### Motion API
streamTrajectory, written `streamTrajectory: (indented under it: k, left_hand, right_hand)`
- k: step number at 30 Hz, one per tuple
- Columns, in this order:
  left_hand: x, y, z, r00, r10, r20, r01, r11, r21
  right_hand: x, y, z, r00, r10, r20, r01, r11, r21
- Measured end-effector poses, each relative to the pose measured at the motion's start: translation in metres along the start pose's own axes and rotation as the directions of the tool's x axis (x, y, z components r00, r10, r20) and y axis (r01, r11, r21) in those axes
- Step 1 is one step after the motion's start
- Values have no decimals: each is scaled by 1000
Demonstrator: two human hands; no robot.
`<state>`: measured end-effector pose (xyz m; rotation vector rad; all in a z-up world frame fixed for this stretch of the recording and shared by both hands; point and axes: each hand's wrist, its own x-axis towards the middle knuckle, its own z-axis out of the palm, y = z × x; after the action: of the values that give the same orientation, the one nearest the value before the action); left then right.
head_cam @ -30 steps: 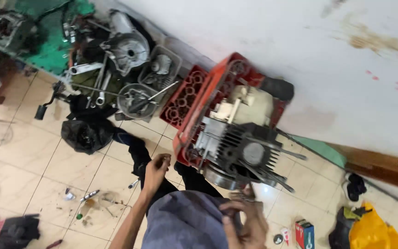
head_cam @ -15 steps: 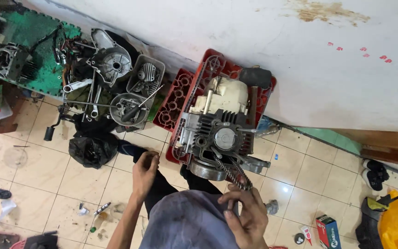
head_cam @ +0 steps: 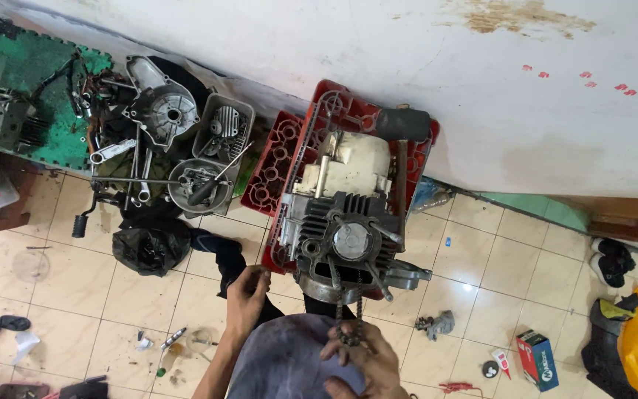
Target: The person works on a small engine mounted on a red stand, manipulating the piston and cylinder area by hand, then lifts the finned cylinder block off the engine, turns it over in both hands, and places it aside before returning to the engine.
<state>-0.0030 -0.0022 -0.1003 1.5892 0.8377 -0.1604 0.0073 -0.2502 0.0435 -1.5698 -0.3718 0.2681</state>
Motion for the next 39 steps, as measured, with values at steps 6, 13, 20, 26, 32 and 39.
streamTrajectory:
  k: [6, 13, 20, 26, 32, 39]
  left_hand:
    - [5, 10, -7, 1000, 0, 8, -1, 996, 86]
    - [-2, 54, -6, 993, 117, -5, -116, 989, 95]
    - [-4, 62, 2, 966, 257, 24, -258, 963, 72]
    - [-3, 54, 0, 960, 281, 18, -281, 954, 99]
    - [-2, 60, -7, 972, 234, 8, -233, 967, 98]
    - [-4, 60, -4, 989, 145, 17, -146, 985, 97]
  right_hand:
    - [5, 1, 13, 987, 123, 100, -133, 986, 99]
    - [43, -25, 18, 967, 31, 253, -33, 999, 2]
    - [-3, -2, -4, 879, 475, -34, -452, 855, 254]
    - [-36, 20, -31, 922, 379, -82, -344, 896, 280]
    - [-22, 23, -24, 634, 770, -73, -708, 616, 344]
    - [-18, 15, -16, 783, 614, 98, -602, 711, 363]
